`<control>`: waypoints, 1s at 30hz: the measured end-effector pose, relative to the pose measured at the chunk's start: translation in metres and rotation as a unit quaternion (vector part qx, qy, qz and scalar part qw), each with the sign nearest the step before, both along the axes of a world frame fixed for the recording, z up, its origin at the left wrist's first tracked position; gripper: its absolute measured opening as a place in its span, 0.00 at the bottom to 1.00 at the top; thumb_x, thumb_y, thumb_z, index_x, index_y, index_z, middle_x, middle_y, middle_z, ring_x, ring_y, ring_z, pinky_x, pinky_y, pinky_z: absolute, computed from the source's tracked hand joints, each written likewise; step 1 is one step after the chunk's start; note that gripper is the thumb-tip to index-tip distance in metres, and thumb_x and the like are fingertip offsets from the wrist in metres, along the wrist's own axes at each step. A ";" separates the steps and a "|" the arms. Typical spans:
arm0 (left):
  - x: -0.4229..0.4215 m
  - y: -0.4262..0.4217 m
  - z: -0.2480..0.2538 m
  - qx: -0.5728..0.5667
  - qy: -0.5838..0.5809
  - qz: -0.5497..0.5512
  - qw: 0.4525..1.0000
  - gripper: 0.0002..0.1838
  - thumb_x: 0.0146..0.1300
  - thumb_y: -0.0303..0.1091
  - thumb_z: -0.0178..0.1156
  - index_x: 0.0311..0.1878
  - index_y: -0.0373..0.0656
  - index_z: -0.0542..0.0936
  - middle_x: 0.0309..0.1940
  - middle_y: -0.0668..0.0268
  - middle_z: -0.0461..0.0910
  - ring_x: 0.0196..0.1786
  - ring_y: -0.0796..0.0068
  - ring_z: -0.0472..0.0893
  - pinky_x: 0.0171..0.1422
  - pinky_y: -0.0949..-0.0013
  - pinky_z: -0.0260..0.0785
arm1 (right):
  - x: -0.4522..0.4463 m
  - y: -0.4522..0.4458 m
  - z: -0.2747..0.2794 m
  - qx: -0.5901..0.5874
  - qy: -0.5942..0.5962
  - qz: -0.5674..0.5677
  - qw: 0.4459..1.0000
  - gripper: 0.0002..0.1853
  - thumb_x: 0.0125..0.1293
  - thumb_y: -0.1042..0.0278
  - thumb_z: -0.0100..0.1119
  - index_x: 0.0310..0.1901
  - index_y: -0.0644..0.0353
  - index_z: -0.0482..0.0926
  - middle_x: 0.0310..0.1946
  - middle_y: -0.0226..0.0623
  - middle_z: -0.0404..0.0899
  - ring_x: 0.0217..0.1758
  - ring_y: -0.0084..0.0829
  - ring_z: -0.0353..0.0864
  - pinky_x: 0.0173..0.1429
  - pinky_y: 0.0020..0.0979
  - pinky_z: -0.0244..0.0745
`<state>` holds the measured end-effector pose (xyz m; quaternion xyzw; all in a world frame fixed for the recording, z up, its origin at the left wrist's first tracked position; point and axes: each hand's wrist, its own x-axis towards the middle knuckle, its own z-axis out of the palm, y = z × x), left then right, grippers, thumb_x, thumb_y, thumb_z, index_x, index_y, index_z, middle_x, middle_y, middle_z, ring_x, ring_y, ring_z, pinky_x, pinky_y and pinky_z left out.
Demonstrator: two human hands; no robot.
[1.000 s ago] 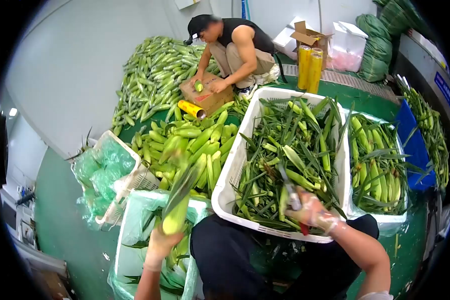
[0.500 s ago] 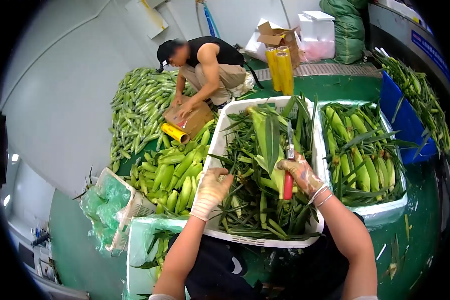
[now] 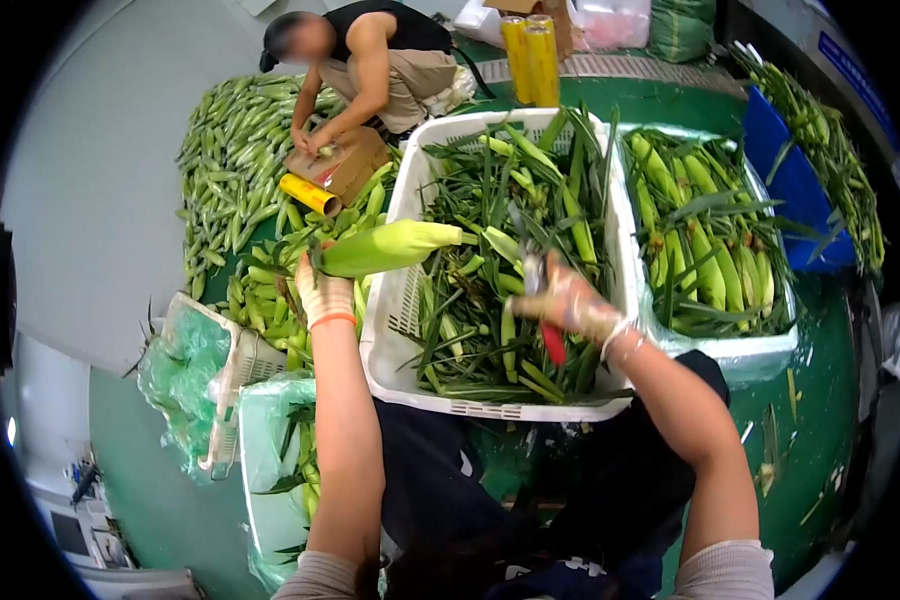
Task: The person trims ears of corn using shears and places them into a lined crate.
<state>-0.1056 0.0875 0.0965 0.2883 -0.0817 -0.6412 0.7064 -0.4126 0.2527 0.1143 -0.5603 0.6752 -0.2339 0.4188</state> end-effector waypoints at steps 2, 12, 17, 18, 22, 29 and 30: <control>0.005 -0.008 -0.006 -0.005 -0.030 0.028 0.999 0.13 0.70 0.41 0.43 0.39 0.41 0.71 0.34 0.63 0.73 0.38 0.66 0.73 0.49 0.59 0.70 | 0.026 0.009 -0.024 -0.020 0.033 0.040 0.998 0.57 0.46 0.42 0.69 0.64 0.80 0.49 0.47 0.57 0.74 0.50 0.47 0.76 0.59 0.36 0.70; -0.028 0.020 -0.002 0.041 -0.079 0.037 0.995 0.17 0.71 0.38 0.40 0.55 0.43 0.73 0.55 0.63 0.75 0.57 0.64 0.73 0.63 0.60 0.65 | 0.055 -0.012 -0.031 -0.120 0.019 0.011 0.992 0.34 0.48 0.50 0.68 0.45 0.72 0.68 0.32 0.51 0.77 0.36 0.42 0.78 0.42 0.37 0.74; 0.002 0.001 -0.009 0.014 -0.103 -0.026 0.994 0.19 0.68 0.42 0.46 0.54 0.42 0.75 0.57 0.60 0.76 0.58 0.64 0.74 0.61 0.70 0.67 | 0.032 0.002 -0.056 0.076 -0.311 -0.075 0.944 0.13 0.56 0.65 0.65 0.31 0.61 0.69 0.24 0.30 0.74 0.27 0.22 0.73 0.33 0.30 0.72; 0.013 -0.012 -0.023 0.012 -0.206 -0.046 0.977 0.19 0.69 0.43 0.44 0.52 0.40 0.75 0.54 0.59 0.77 0.55 0.64 0.75 0.60 0.66 0.67 | 0.035 0.008 -0.035 0.016 -0.275 -0.062 0.959 0.14 0.56 0.65 0.66 0.32 0.61 0.69 0.24 0.30 0.74 0.29 0.22 0.72 0.35 0.29 0.72; -0.038 -0.004 -0.019 0.067 -0.108 -0.122 0.984 0.18 0.69 0.45 0.47 0.52 0.43 0.75 0.48 0.61 0.79 0.52 0.64 0.76 0.58 0.62 0.67 | 0.043 -0.005 -0.034 -0.092 -0.098 0.021 0.991 0.35 0.49 0.50 0.71 0.50 0.68 0.68 0.36 0.42 0.77 0.39 0.30 0.76 0.46 0.30 0.73; -0.067 0.058 0.007 -0.061 -0.196 -0.324 0.924 0.25 0.59 0.39 0.64 0.56 0.36 0.73 0.49 0.59 0.77 0.54 0.64 0.74 0.64 0.61 0.65 | 0.057 0.005 -0.025 0.121 -0.547 -0.087 0.824 0.24 0.57 0.65 0.66 0.53 0.64 0.72 0.39 0.34 0.78 0.40 0.22 0.76 0.48 0.23 0.73; -0.074 0.069 0.004 -0.049 -0.206 -0.323 0.923 0.23 0.58 0.36 0.64 0.54 0.36 0.74 0.49 0.60 0.77 0.52 0.65 0.75 0.62 0.64 0.65 | 0.057 0.006 -0.021 0.070 -0.498 -0.042 0.863 0.24 0.58 0.64 0.66 0.53 0.64 0.71 0.39 0.33 0.77 0.40 0.22 0.76 0.48 0.23 0.73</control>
